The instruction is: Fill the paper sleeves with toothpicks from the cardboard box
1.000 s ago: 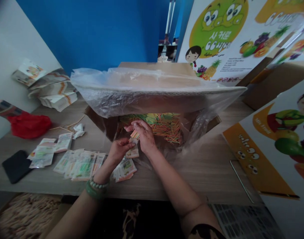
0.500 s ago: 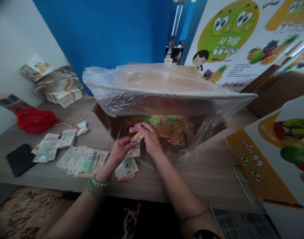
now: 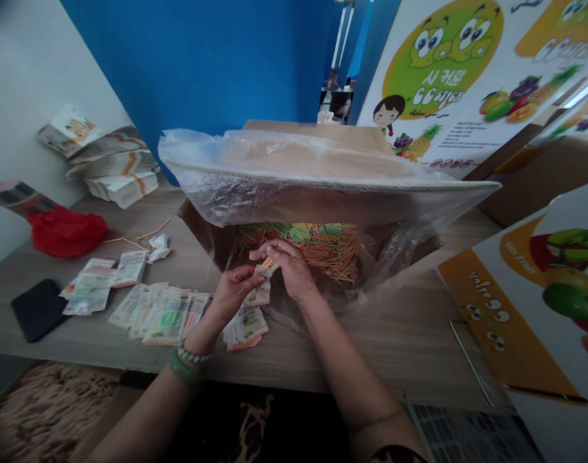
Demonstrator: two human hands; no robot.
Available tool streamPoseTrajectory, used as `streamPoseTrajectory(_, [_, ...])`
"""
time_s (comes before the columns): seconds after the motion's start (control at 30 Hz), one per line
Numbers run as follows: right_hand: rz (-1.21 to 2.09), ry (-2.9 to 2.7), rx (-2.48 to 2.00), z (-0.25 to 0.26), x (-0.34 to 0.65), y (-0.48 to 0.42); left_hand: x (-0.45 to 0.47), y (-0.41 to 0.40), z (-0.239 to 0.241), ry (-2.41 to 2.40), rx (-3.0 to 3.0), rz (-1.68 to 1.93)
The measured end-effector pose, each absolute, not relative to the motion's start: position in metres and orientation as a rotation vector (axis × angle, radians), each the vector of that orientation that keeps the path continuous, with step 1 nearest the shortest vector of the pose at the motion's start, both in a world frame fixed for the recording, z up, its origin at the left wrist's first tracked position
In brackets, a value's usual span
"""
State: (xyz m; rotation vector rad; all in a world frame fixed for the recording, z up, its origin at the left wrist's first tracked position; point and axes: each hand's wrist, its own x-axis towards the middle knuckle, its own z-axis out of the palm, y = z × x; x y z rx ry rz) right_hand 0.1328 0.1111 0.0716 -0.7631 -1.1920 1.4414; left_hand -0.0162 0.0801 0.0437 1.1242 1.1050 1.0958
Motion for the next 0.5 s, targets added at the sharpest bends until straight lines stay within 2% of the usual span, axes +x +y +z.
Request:
streamPoseTrajectory(0.3, [1.461, -1.237, -0.827, 0.068, 0.132, 0.111, -0.015, 0.079, 0.038, 1.092, 1.182, 1.116])
streamPoseTrajectory(0.5, [1.412, -1.476, -0.837, 0.065, 0.127, 0.117, -0.011, 0.094, 0.034, 1.256, 1.449, 1.132])
